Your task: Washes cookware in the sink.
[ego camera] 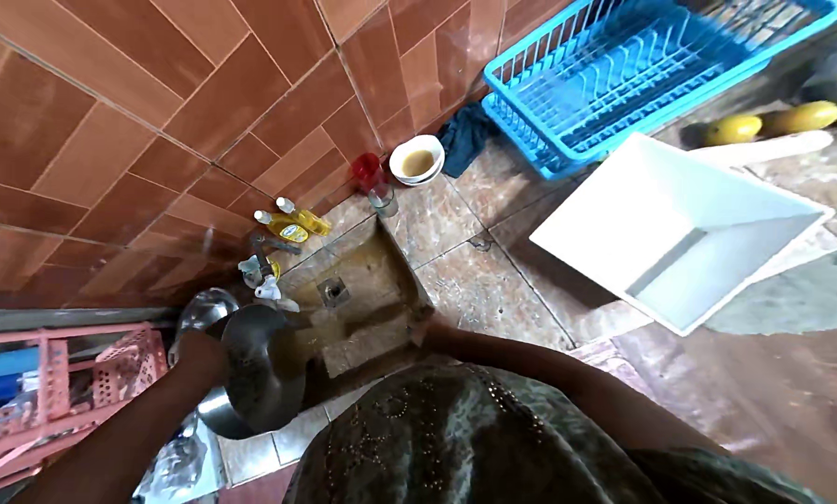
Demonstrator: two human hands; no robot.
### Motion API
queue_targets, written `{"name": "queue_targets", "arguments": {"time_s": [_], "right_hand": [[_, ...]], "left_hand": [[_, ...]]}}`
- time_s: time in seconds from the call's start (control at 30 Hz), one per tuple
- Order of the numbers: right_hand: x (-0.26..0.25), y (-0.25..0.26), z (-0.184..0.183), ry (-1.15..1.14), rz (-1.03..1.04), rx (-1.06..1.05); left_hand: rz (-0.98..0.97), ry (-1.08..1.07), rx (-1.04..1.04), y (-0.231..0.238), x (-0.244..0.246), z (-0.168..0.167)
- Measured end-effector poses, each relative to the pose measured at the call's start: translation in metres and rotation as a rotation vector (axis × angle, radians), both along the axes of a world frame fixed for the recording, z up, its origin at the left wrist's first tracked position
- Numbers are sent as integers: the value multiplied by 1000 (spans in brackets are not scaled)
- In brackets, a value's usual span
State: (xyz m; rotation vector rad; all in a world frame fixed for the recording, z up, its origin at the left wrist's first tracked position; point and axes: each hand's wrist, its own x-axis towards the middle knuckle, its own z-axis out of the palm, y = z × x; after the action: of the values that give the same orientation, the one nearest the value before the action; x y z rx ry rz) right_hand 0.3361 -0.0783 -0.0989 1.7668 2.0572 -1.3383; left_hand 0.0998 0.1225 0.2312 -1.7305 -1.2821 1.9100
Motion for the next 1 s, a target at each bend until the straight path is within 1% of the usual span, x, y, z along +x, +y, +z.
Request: {"name": "queue_targets", "arguments": {"time_s": [0.07, 0.13, 0.23, 0.33, 0.43, 0.5, 0.6, 0.67, 0.73, 0.77, 0.83, 0.87, 0.93, 1.0], "right_hand": [[1, 3, 15, 6, 72, -32], [-1, 5, 13, 6, 106, -43], [-5, 9, 13, 3, 87, -87], [-9, 10, 12, 4, 50, -97], [-10, 7, 15, 6, 26, -101], [-11, 7, 14, -1, -32, -123], [-16, 10, 10, -43, -90, -158], [-14, 9, 12, -41, -118, -64], [-1, 11, 23, 19, -227, 95], [8, 13, 31, 58, -321, 151], [24, 16, 46, 197, -583, 203], [32, 15, 48, 319, -729, 235], [41, 11, 43, 633, -1013, 288], [39, 6, 42, 919, -1233, 264]], "left_hand": [[8, 28, 0, -1, 2, 5], [46, 43, 27, -2, 4, 6], [57, 48, 73, -2, -6, -5], [45, 53, 55, -2, -6, -12], [77, -43, 3, 4, -4, -12], [79, -132, -28, 13, -13, -20], [69, -278, -60, 19, -36, -43], [49, -389, -58, 21, -54, -66], [52, -504, -28, 17, -69, -88], [63, -559, -5, 14, -74, -98], [94, -642, 30, 7, -81, -116], [108, -686, 46, 3, -85, -125], [116, -776, 70, -3, -95, -144], [52, -820, 72, -6, -113, -169]]}}
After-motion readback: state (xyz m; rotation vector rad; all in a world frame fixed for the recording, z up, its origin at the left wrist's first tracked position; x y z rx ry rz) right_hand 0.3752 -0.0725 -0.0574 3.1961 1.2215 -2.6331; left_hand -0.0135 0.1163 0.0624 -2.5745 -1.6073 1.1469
